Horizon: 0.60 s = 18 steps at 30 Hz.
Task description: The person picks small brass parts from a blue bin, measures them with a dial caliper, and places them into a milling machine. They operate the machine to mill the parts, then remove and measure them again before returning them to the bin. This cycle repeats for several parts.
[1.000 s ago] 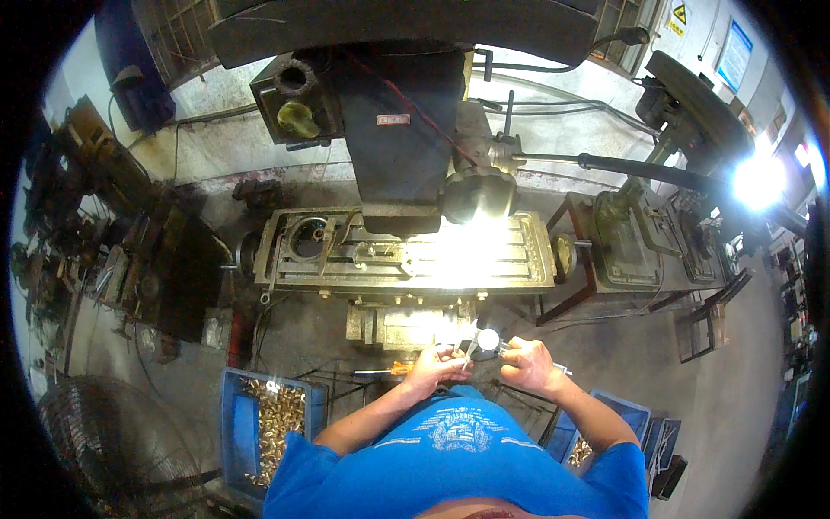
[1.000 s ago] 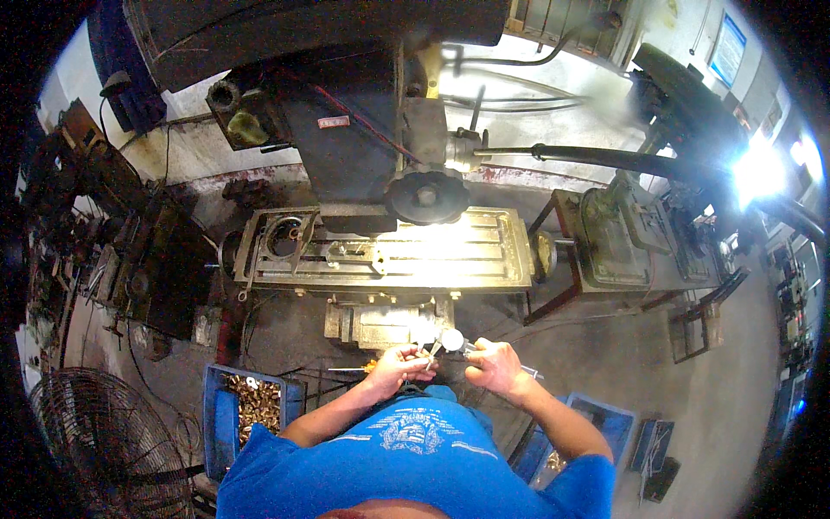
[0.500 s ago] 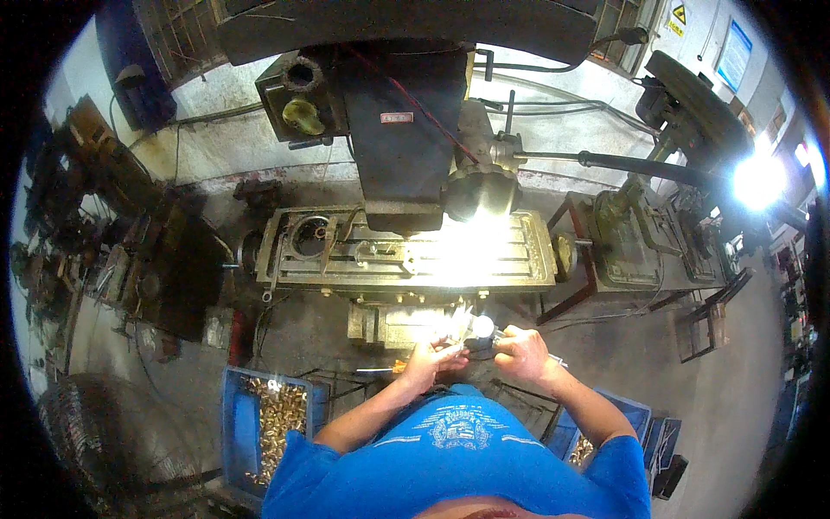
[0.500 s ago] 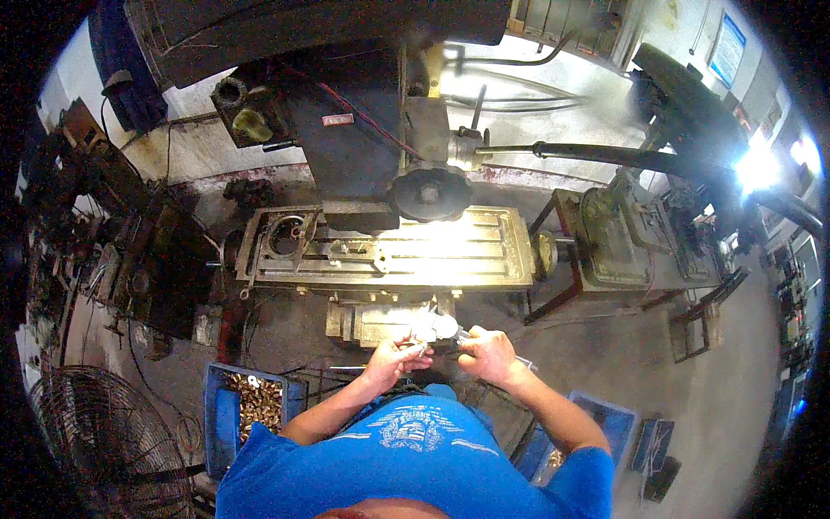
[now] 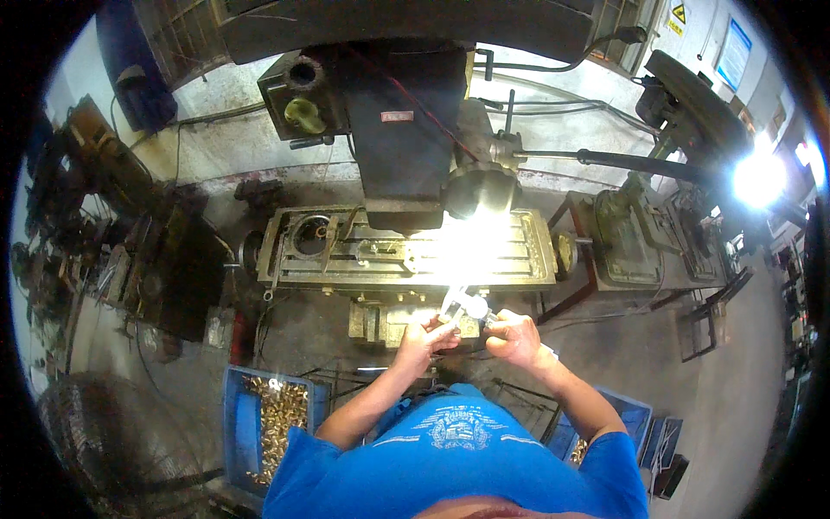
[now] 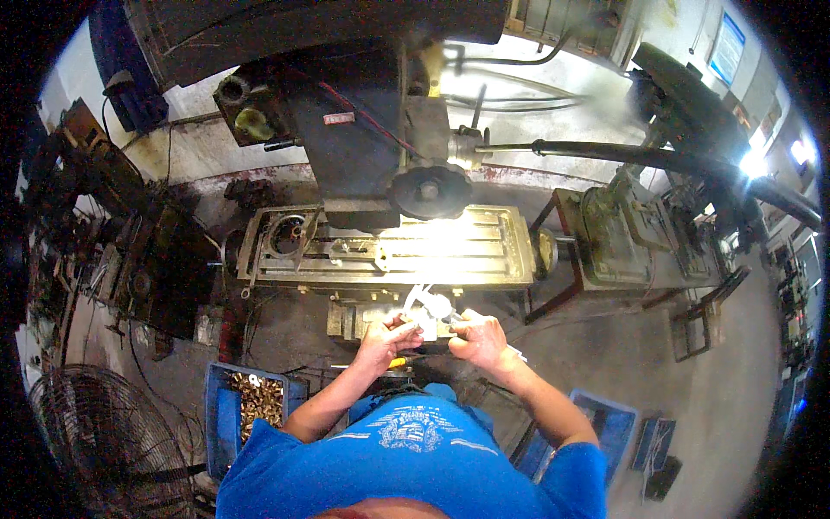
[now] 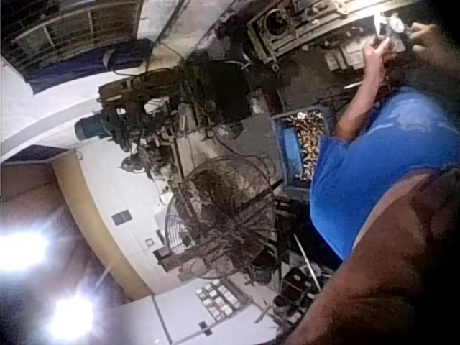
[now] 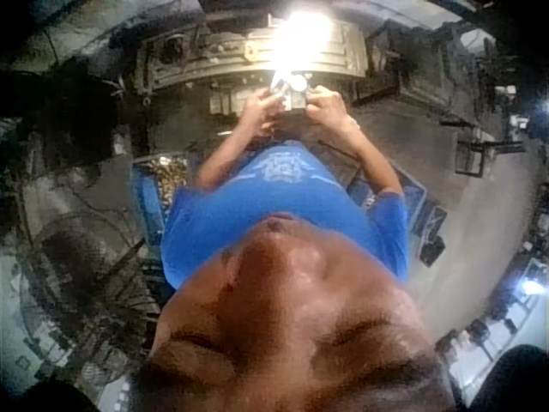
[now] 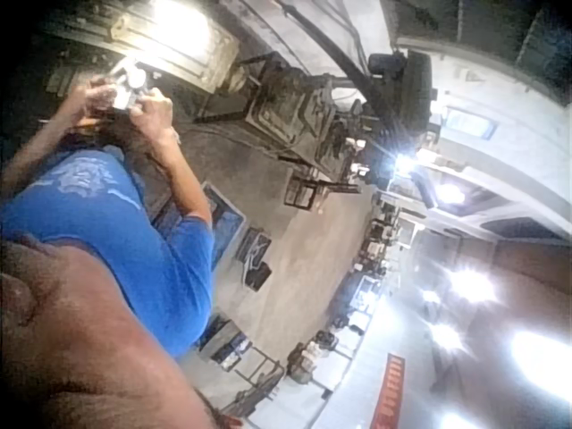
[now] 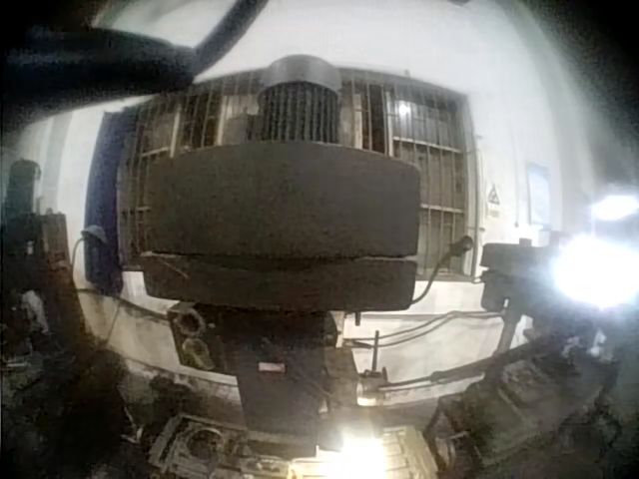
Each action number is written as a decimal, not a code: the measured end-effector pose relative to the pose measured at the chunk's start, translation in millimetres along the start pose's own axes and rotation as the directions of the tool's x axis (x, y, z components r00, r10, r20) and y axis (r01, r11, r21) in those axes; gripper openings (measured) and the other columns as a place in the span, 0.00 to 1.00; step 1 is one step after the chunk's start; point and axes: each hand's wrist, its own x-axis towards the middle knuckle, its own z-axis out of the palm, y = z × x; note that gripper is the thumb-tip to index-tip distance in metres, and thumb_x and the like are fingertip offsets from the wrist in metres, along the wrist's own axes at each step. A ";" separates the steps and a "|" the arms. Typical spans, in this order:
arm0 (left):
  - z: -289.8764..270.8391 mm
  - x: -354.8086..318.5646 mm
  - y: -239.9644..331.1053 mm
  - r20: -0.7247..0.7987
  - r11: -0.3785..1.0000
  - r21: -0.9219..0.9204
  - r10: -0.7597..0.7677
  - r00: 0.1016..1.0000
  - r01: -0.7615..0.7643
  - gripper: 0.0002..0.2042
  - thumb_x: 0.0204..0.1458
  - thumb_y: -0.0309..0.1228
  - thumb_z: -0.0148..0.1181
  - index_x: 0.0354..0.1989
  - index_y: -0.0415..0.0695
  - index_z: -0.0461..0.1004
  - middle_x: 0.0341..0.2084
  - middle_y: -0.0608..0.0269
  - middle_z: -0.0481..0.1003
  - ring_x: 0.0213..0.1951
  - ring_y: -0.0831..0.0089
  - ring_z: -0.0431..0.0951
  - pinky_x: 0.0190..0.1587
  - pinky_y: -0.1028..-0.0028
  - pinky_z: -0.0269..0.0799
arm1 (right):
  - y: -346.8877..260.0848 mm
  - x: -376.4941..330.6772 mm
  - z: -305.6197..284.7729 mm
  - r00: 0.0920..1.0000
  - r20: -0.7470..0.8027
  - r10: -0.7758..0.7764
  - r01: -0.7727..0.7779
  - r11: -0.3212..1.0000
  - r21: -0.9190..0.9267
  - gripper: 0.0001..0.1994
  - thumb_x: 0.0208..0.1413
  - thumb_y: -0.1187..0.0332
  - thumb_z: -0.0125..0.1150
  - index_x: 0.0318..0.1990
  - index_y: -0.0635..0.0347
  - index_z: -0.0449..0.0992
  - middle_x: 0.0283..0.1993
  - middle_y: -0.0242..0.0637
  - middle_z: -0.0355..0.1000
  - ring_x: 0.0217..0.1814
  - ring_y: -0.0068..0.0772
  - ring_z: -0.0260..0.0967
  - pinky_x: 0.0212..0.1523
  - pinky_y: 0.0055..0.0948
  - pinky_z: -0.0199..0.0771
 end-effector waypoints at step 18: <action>0.3 -2.1 -3.9 -0.005 1.000 0.000 -0.028 1.000 0.028 0.10 0.49 0.27 0.58 0.39 0.37 0.71 0.30 0.57 0.75 0.30 0.71 0.77 0.34 0.74 0.76 | 3.0 -14.8 12.0 0.997 0.007 0.074 -0.074 0.990 0.119 0.10 0.34 0.63 0.54 0.24 0.56 0.76 0.21 0.45 0.63 0.23 0.46 0.63 0.24 0.38 0.63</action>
